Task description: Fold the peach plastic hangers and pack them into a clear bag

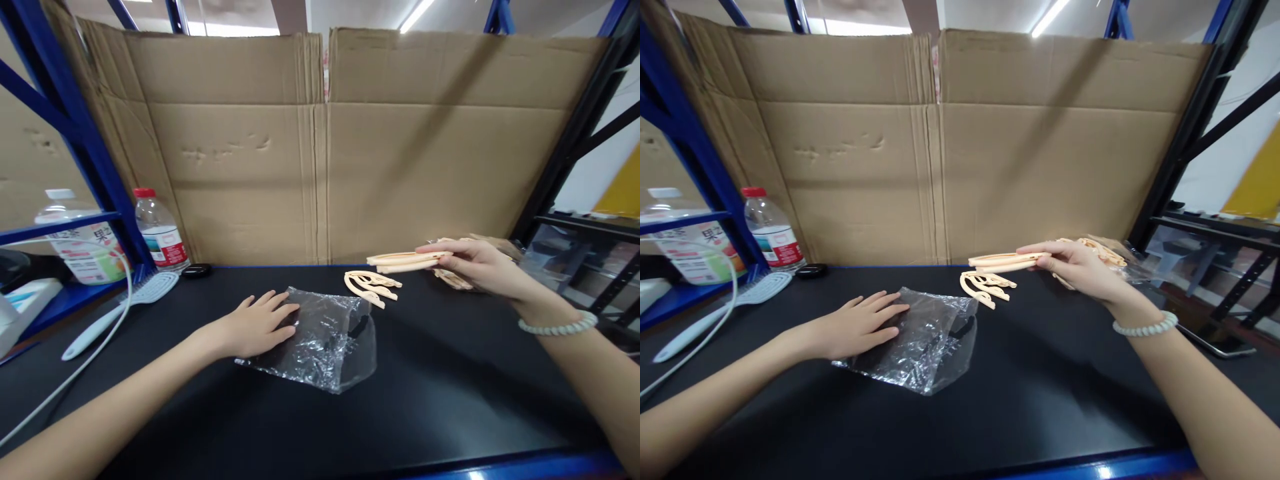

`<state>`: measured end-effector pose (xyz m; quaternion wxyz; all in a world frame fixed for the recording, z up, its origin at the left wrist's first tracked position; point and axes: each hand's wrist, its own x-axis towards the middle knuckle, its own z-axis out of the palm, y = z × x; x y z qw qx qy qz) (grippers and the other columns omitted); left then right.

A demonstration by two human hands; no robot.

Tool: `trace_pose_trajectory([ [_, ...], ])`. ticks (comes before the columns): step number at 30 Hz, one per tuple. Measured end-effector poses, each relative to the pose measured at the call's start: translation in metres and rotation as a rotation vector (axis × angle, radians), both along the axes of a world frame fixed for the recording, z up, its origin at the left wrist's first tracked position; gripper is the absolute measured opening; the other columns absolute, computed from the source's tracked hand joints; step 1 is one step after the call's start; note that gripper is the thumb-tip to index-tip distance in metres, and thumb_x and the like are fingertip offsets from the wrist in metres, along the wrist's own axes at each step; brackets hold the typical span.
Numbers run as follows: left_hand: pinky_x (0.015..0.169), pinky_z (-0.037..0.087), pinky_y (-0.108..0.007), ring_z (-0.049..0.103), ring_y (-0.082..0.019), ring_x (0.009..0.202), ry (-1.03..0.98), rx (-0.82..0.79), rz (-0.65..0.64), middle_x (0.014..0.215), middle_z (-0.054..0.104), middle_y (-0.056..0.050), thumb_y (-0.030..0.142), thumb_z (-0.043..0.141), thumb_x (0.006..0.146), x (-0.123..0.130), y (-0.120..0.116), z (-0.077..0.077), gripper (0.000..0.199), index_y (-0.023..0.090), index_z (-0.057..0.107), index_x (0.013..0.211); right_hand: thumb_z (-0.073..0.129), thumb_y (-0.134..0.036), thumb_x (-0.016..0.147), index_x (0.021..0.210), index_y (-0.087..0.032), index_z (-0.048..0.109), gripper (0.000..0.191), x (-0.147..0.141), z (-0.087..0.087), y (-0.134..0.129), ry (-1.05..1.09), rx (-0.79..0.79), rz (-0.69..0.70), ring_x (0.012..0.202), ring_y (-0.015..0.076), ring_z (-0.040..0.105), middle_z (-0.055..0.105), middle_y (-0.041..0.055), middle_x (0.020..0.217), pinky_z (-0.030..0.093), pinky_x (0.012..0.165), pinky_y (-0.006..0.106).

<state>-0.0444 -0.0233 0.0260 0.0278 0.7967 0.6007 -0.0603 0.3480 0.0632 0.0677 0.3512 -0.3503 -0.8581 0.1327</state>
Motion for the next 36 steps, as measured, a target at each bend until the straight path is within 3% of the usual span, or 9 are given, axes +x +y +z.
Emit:
trace_pose_trajectory([
  [4, 0.107, 0.022, -0.064, 0.023, -0.035, 0.142, 0.092, -0.013, 0.153, 0.154, 0.032, -0.009, 0.044, 0.038, 0.094, -0.016, 0.010, 0.004, 0.051, 0.027, 0.043, 0.141, 0.051, -0.048, 0.090, 0.117, -0.021, 0.067, 0.042, -0.021, -0.026, 0.016, 0.110, -0.020, -0.098, 0.083, 0.0212, 0.068, 0.074, 0.0068, 0.095, 0.054, 0.070, 0.031],
  [9, 0.104, 0.025, -0.066, 0.031, -0.037, 0.138, 0.094, 0.087, 0.327, 0.151, 0.036, -0.013, 0.039, 0.037, 0.093, -0.045, 0.033, -0.005, 0.050, 0.024, 0.044, 0.141, 0.048, -0.036, 0.091, 0.113, -0.021, 0.068, 0.033, -0.049, -0.068, 0.032, 0.136, 0.132, -0.091, 0.099, 0.0250, 0.065, 0.071, 0.0084, 0.110, 0.051, 0.089, 0.042],
  [16, 0.100, 0.029, -0.068, 0.043, -0.038, 0.130, 0.054, 0.443, 0.442, 0.142, 0.046, -0.022, 0.022, 0.031, 0.093, -0.072, 0.049, -0.012, 0.046, 0.011, 0.051, 0.132, 0.042, -0.026, 0.093, 0.117, -0.023, 0.066, 0.034, -0.061, -0.094, 0.043, 0.048, 0.323, -0.070, 0.101, 0.0250, 0.062, 0.068, 0.0092, 0.114, 0.052, 0.089, 0.046],
  [21, 0.111, 0.028, -0.048, 0.041, -0.026, 0.133, -0.011, 0.662, 0.256, 0.141, 0.049, -0.013, 0.023, 0.031, 0.095, -0.028, 0.035, -0.009, 0.040, 0.016, 0.049, 0.130, 0.040, -0.026, 0.094, 0.119, -0.023, 0.064, 0.034, -0.063, -0.104, 0.046, -0.047, 0.291, -0.061, 0.105, 0.0254, 0.060, 0.066, 0.0100, 0.116, 0.049, 0.093, 0.046],
  [23, 0.111, 0.030, -0.047, 0.044, -0.025, 0.130, -0.110, 0.675, 0.003, 0.139, 0.052, -0.011, 0.025, 0.037, 0.094, 0.002, 0.022, -0.013, 0.036, 0.018, 0.052, 0.127, 0.040, -0.030, 0.095, 0.119, -0.021, 0.063, 0.035, -0.065, -0.107, 0.044, -0.096, 0.274, -0.084, 0.111, 0.0265, 0.057, 0.063, 0.0125, 0.120, 0.046, 0.097, 0.047],
  [25, 0.110, 0.031, -0.051, 0.045, -0.026, 0.130, -0.221, 0.602, -0.249, 0.138, 0.053, -0.011, 0.022, 0.039, 0.094, 0.030, 0.007, -0.020, 0.036, 0.019, 0.051, 0.128, 0.041, -0.037, 0.094, 0.125, -0.019, 0.058, 0.039, -0.068, -0.107, 0.039, -0.173, 0.263, -0.125, 0.123, 0.0289, 0.049, 0.055, 0.0159, 0.131, 0.041, 0.102, 0.049],
  [28, 0.110, 0.036, -0.048, 0.044, -0.026, 0.131, -0.331, 0.406, -0.467, 0.139, 0.052, -0.009, 0.023, 0.043, 0.093, 0.055, -0.011, -0.029, 0.038, 0.022, 0.050, 0.130, 0.044, -0.052, 0.091, 0.141, -0.024, 0.042, 0.057, -0.075, -0.103, 0.027, -0.324, 0.233, -0.172, 0.138, 0.0345, 0.029, 0.033, 0.0163, 0.149, 0.032, 0.106, 0.055],
  [32, 0.106, 0.043, -0.042, 0.049, -0.024, 0.127, -0.367, 0.282, -0.445, 0.136, 0.055, -0.008, 0.026, 0.043, 0.094, 0.059, -0.015, -0.036, 0.034, 0.022, 0.054, 0.127, 0.039, -0.061, 0.090, 0.144, -0.034, 0.034, 0.060, -0.090, -0.092, 0.017, -0.452, 0.150, -0.115, 0.136, 0.0354, 0.029, 0.032, 0.0117, 0.150, 0.031, 0.103, 0.057],
  [36, 0.110, 0.032, -0.054, 0.043, -0.029, 0.132, -0.269, 0.376, -0.312, 0.139, 0.053, -0.009, 0.031, 0.045, 0.094, 0.048, -0.004, -0.039, 0.034, 0.023, 0.055, 0.126, 0.039, -0.053, 0.093, 0.144, -0.033, 0.034, 0.055, -0.113, -0.085, 0.025, -0.474, 0.079, -0.014, 0.133, 0.0325, 0.032, 0.038, 0.0102, 0.144, 0.030, 0.104, 0.055],
])
